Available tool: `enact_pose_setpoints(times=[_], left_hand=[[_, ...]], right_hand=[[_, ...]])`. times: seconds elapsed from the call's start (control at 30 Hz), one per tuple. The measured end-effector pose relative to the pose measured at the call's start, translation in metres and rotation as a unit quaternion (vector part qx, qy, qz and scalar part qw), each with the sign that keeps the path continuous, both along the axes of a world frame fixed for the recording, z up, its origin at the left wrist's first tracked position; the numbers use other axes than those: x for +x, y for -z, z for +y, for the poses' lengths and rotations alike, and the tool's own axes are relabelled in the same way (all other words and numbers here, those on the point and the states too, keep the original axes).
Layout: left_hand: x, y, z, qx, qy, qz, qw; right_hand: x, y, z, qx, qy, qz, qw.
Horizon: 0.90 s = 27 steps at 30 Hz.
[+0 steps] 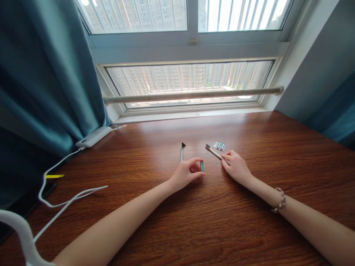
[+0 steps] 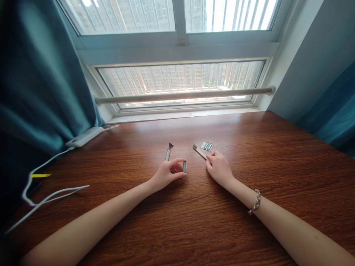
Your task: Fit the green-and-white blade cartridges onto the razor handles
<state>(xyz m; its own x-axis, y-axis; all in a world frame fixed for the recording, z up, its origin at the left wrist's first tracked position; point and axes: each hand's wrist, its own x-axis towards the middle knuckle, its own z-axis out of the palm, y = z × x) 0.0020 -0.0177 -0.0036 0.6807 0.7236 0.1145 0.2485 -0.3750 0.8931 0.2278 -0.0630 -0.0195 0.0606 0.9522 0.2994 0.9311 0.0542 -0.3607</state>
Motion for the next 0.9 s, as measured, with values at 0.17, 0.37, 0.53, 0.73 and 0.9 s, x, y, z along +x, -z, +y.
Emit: enact_pose_setpoints(times=[0.17, 0.37, 0.53, 0.73, 0.9], left_hand=[[0.0, 0.0, -0.001, 0.004, -0.007, 0.004, 1.0], [0.0, 0.001, -0.002, 0.014, -0.017, 0.01, 1.0], [0.001, -0.001, -0.003, 0.011, -0.023, 0.011, 1.0], [0.002, -0.002, -0.004, 0.009, -0.028, 0.008, 1.0], [0.002, 0.0, -0.004, 0.001, -0.023, 0.004, 1.0]], right_hand=[[-0.002, -0.006, -0.001, -0.012, 0.007, -0.036, 0.999], [0.001, -0.009, 0.003, -0.008, 0.047, -0.084, 0.995], [0.01, -0.011, 0.006, -0.02, 0.091, -0.102, 0.99], [0.024, -0.011, 0.01, -0.034, 0.137, -0.108, 0.984], [0.03, -0.009, 0.011, -0.035, 0.165, -0.115, 0.979]])
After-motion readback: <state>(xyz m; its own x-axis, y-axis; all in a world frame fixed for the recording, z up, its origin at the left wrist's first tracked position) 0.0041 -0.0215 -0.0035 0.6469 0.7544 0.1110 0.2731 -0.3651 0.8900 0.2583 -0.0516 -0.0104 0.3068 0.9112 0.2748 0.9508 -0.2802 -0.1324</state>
